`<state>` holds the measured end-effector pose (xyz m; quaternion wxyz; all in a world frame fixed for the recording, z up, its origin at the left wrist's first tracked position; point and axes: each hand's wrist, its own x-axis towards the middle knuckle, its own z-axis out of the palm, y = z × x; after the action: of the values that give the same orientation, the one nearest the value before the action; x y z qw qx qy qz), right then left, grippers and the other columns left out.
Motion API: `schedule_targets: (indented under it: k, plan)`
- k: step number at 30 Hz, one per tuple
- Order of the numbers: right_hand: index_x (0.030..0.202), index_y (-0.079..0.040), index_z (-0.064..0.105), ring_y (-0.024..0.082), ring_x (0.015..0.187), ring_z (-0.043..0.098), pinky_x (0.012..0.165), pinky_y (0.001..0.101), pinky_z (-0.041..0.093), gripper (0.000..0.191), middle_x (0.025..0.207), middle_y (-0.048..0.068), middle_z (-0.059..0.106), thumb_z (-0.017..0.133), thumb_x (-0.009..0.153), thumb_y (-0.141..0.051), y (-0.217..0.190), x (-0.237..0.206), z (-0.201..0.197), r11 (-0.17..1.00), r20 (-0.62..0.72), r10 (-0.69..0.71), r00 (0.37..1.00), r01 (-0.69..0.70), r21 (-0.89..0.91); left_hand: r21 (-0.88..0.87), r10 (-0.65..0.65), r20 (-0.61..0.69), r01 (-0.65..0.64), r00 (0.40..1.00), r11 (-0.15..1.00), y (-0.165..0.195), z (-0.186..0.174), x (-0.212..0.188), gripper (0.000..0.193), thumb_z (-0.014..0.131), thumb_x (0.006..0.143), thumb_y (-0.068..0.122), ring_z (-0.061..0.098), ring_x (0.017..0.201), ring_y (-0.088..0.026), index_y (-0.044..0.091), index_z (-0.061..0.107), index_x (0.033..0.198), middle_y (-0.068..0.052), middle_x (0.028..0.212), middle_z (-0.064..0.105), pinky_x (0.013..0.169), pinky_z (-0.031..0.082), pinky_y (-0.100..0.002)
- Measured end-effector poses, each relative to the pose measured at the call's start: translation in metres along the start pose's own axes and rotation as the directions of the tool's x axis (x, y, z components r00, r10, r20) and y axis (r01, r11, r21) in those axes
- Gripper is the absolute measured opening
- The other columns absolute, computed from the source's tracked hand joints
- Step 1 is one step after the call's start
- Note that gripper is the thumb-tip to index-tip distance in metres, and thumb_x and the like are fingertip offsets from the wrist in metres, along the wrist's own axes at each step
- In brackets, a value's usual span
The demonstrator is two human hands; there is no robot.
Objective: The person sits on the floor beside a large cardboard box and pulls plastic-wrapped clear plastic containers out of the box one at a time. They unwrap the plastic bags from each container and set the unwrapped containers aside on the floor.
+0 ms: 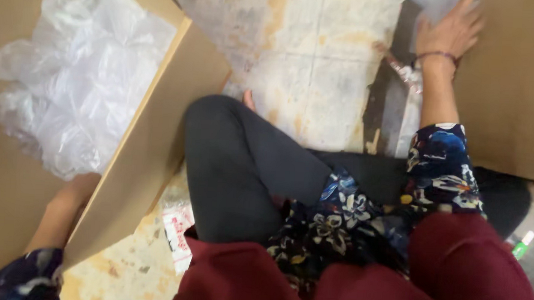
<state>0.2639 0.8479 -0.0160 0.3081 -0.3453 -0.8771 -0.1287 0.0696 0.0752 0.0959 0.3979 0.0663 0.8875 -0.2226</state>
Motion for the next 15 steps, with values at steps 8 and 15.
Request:
schedule_targets:
  k: [8, 15]
  plan:
    - [0.148, 0.002, 0.05, 0.044, 0.113, 0.064, 0.097, 0.0527, 0.05, 0.089, 0.122, 0.032, 0.066, 0.089, 0.084, -0.046, -0.104, -0.035, -0.083, 0.866, 0.467, -0.223, 0.856, -0.046, 0.498, -0.33, 0.305, -0.618, -0.591, 0.725, 0.736, 0.053, -0.091, -0.074, 0.036, 0.071, 0.093, 0.026, 0.074, 0.103, -0.025, 0.012, 0.075, 0.125, -0.011, 0.118, 0.077, 0.094, 0.055, -0.039]
    - [0.135, 0.008, 0.058, 0.034, 0.12, 0.07, 0.108, 0.0432, 0.052, 0.072, 0.126, 0.022, 0.071, 0.088, 0.095, -0.044, -0.267, -0.001, -0.25, 0.082, 0.034, -0.608, 0.793, 0.02, 0.996, -0.398, 0.501, -0.771, -0.912, 0.392, 0.101, 0.076, -0.154, -0.124, 0.069, 0.08, 0.095, 0.018, 0.041, 0.151, -0.026, 0.005, 0.045, 0.153, -0.014, 0.16, 0.046, 0.123, 0.036, -0.044]
